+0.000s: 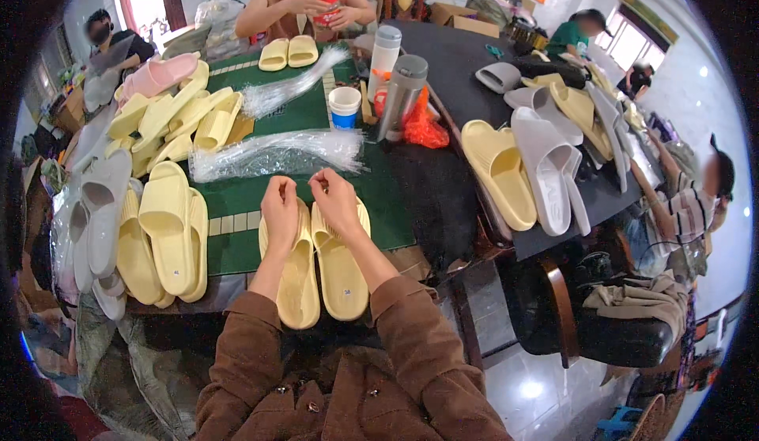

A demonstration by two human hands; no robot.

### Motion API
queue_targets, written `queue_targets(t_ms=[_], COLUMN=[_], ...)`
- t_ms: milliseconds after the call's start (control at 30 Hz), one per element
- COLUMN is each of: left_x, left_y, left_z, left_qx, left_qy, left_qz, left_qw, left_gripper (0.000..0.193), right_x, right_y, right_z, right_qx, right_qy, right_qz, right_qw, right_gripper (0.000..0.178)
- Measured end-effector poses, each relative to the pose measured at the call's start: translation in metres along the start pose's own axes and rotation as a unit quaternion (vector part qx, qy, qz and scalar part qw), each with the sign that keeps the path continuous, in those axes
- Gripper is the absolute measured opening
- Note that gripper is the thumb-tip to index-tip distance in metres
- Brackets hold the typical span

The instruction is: The person assembles yellow and white plastic slippers at a workbench. They pick up pairs of slippers, insert a small fastener into the strap area of each slipper, and place the completed pairs aside. The process is repeated for multiple pairs throughout the clip.

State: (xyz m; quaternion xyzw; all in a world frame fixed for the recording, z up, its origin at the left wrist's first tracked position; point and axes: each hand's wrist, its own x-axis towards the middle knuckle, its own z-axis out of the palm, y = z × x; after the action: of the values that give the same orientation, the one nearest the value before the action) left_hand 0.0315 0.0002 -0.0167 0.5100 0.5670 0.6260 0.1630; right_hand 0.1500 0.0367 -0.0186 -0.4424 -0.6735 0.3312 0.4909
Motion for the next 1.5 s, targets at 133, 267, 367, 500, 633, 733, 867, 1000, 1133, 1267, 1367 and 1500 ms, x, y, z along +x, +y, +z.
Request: queue_targets(t_ms=[133, 267, 367, 500, 633, 733, 867, 1000, 1133, 1267, 1367, 1500], left_x=[-0.003, -0.003, -0.003, -0.003, -0.003, -0.004, -0.003, -0.002, -0.003, -0.004, -0.005, -0.007], left_y=[0.0, -0.003, -0.012, -0.006, -0.012, -0.008, -0.004, -0.003, 0.0, -0.001, -0.008, -0.003], left_z=[0.003, 0.0, 0.003, 0.005, 0.004, 0.003, 0.005, 0.003, 0.003, 0.003, 0.004, 0.011], left_qx=[0.047, 0.075, 0.078, 0.068, 0.066, 0.065, 0.054, 0.046, 0.042, 0.077, 0.07, 0.086], left_qy=[-0.05, -0.068, -0.037, -0.004, 0.001, -0.029, -0.075, -0.061, -0.06, -0.048, -0.038, -0.034], left_qz=[-0.018, -0.023, -0.002, -0.026, 0.006, 0.006, -0.014, 0.014, 0.01, 0.017, 0.018, 0.023], left_qw=[0.997, 0.995, 0.996, 0.997, 0.998, 0.997, 0.996, 0.997, 0.997, 0.996, 0.997, 0.995], left_gripper=[0.009, 0.011, 0.011, 0.011, 0.012, 0.012, 0.01, 0.008, 0.009, 0.009, 0.009, 0.01], right_x=[-0.001, -0.001, 0.0, 0.002, 0.001, 0.002, 0.004, 0.005, 0.004, 0.004, 0.003, 0.001], right_y=[-0.003, -0.008, -0.008, -0.001, -0.007, -0.006, 0.006, 0.006, 0.004, 0.005, -0.001, 0.007], right_z=[0.0, -0.001, -0.002, -0.004, -0.006, -0.006, -0.007, -0.004, -0.005, -0.003, -0.001, -0.014], right_qx=[-0.033, -0.035, -0.021, 0.015, 0.004, 0.024, 0.013, 0.015, 0.002, -0.004, 0.001, 0.008], right_qy=[-0.027, -0.025, -0.025, -0.046, -0.086, -0.086, -0.05, -0.067, -0.085, -0.068, -0.07, -0.064], right_qz=[0.02, 0.039, 0.048, 0.048, 0.046, 0.063, 0.021, 0.048, 0.048, 0.049, 0.038, 0.064], right_qw=[0.999, 0.998, 0.998, 0.998, 0.995, 0.994, 0.998, 0.997, 0.995, 0.997, 0.997, 0.996], right_gripper=[0.016, 0.017, 0.016, 0.015, 0.015, 0.015, 0.017, 0.018, 0.019, 0.02, 0.02, 0.02])
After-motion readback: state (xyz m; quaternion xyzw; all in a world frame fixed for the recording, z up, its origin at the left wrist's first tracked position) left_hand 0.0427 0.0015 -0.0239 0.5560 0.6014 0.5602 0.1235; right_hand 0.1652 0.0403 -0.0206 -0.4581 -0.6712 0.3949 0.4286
